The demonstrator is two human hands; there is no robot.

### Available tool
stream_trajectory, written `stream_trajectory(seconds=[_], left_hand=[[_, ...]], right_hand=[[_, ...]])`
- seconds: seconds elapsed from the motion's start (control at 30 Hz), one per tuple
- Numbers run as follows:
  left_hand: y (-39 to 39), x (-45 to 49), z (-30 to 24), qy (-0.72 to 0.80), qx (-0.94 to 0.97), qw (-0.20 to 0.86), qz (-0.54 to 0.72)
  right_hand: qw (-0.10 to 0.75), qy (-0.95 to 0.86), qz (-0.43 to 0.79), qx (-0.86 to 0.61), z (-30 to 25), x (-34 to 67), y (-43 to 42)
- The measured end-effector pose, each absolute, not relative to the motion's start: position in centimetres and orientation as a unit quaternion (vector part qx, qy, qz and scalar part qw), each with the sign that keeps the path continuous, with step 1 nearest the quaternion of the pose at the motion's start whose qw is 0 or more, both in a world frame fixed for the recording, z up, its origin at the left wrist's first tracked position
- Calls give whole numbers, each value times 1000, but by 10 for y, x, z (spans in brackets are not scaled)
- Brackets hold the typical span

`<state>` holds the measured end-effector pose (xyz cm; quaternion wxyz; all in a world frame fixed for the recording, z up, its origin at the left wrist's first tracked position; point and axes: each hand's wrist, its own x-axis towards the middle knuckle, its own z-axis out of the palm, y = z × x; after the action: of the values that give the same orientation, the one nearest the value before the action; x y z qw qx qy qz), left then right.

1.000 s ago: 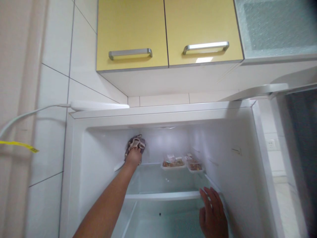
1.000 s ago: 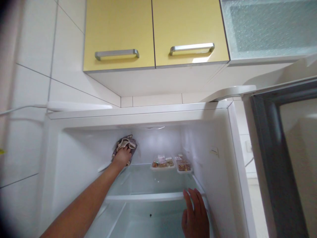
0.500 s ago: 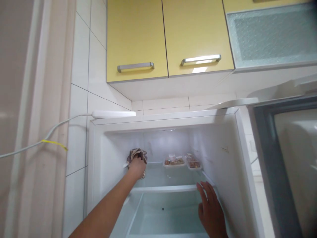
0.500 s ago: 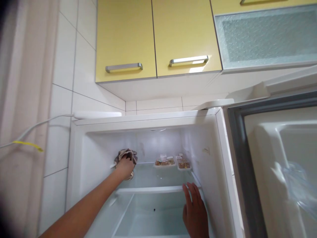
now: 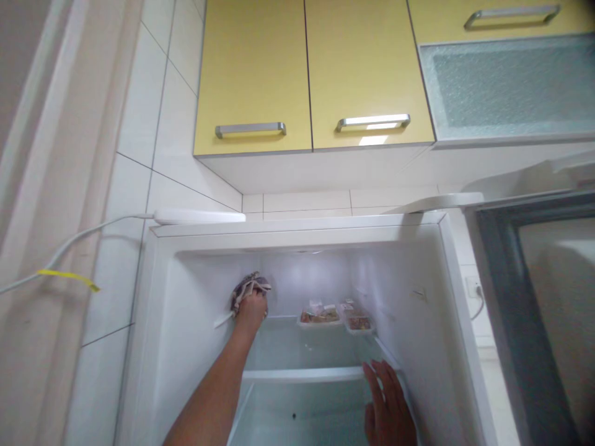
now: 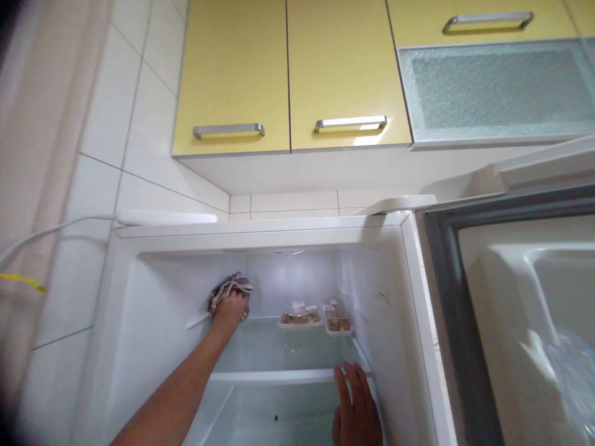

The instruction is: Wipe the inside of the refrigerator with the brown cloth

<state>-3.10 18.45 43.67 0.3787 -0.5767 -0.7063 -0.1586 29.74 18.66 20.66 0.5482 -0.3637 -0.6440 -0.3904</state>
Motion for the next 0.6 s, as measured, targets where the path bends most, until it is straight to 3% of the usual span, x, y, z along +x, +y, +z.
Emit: stream_trajectory(seconds=[0.13,0.2,0.27,0.43,0.6], left_hand=[[210,-3,448,-736,-461,357,-345],[230,10,456,-750,-339,283,-493],[255,17,465,-762,-267,223,-547],[312,21,476,-765,-275,114,-570],[332,39,463,-758,-347,102,-543]], right_hand=[[556,-634,-401,-358,199,293,200],[562,-629,-402,-357,196,291,203],[567,-622,-406,-357,194,291,206],[561,-619,-438,-331,195,296,213],[624,-572,-408,-342,200,285,213]])
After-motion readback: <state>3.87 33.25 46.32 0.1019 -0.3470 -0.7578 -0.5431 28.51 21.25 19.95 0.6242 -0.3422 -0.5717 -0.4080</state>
